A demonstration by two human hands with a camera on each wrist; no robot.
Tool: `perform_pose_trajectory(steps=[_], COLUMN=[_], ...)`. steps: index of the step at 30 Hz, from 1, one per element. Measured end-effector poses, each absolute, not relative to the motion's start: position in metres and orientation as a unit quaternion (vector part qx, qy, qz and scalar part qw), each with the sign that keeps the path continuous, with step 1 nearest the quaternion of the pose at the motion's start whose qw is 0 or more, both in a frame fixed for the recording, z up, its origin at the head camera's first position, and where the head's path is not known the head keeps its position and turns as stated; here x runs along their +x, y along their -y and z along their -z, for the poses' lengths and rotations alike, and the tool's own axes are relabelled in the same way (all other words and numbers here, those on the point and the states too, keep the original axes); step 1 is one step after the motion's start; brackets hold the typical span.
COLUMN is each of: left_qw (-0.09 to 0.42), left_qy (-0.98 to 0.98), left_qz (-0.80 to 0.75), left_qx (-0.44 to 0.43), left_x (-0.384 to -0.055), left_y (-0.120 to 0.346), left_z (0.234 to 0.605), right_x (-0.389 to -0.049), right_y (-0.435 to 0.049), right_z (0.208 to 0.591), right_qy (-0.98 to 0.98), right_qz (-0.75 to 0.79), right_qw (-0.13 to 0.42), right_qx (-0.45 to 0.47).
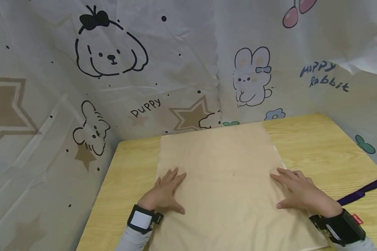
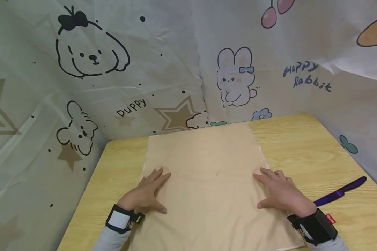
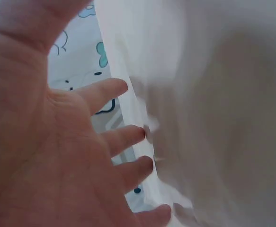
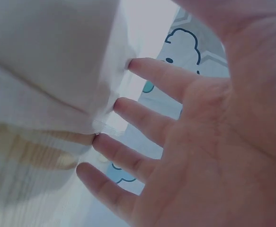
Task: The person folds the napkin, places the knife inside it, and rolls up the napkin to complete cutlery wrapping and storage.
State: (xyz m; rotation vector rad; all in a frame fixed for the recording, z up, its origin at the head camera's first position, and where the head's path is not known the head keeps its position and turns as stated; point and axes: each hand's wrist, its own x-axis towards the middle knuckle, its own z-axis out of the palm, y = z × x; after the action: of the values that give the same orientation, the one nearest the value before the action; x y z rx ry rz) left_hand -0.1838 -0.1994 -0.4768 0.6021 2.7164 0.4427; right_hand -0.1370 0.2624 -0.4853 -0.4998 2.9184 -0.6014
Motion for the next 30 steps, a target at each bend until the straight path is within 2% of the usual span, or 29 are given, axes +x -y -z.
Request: perform_pose_trajectory(steps=[5,12,17,20,24,27,30], left_qw=[0.145,0.182,0.174,0.169,0.116,0.079,0.071], left_qy=[-0.957,-0.954,-0.952,-0.953,-0.955,-0.939,-0.907], left_qz=[-0.165,-0.175,-0.189,-0.183,-0.221,-0.308,-0.404], left_qx=[0.191,0.161,0.167,0.170,0.159,0.132,0.096], left_x=[-0.167,-0.139,-0.136,-0.139,-0.156,-0.178,-0.202], left_y=[0.214,0.241,0.251,0.252,0.253,0.258,0.267], left_z=[0.471,0.473,0.479,0.478,0.477,0.480,0.489], right_x=[-0.130,-0.117,-0.116,-0.115,-0.111,-0.106,-0.100], right_y=[-0.260,-0.256,-0.254,-0.253,-0.236,-0.209,-0.171], right_z=[0.485,0.493,0.496,0.495,0.486,0.478,0.472], right_qy=[-0.960,-0.945,-0.946,-0.947,-0.946,-0.935,-0.914], right_qz=[0.208,0.230,0.225,0.224,0.213,0.210,0.219], right_qw=[0.047,0.064,0.057,0.057,0.043,0.022,0.016], right_qx=[-0.180,-0.222,-0.226,-0.222,-0.239,-0.285,-0.340])
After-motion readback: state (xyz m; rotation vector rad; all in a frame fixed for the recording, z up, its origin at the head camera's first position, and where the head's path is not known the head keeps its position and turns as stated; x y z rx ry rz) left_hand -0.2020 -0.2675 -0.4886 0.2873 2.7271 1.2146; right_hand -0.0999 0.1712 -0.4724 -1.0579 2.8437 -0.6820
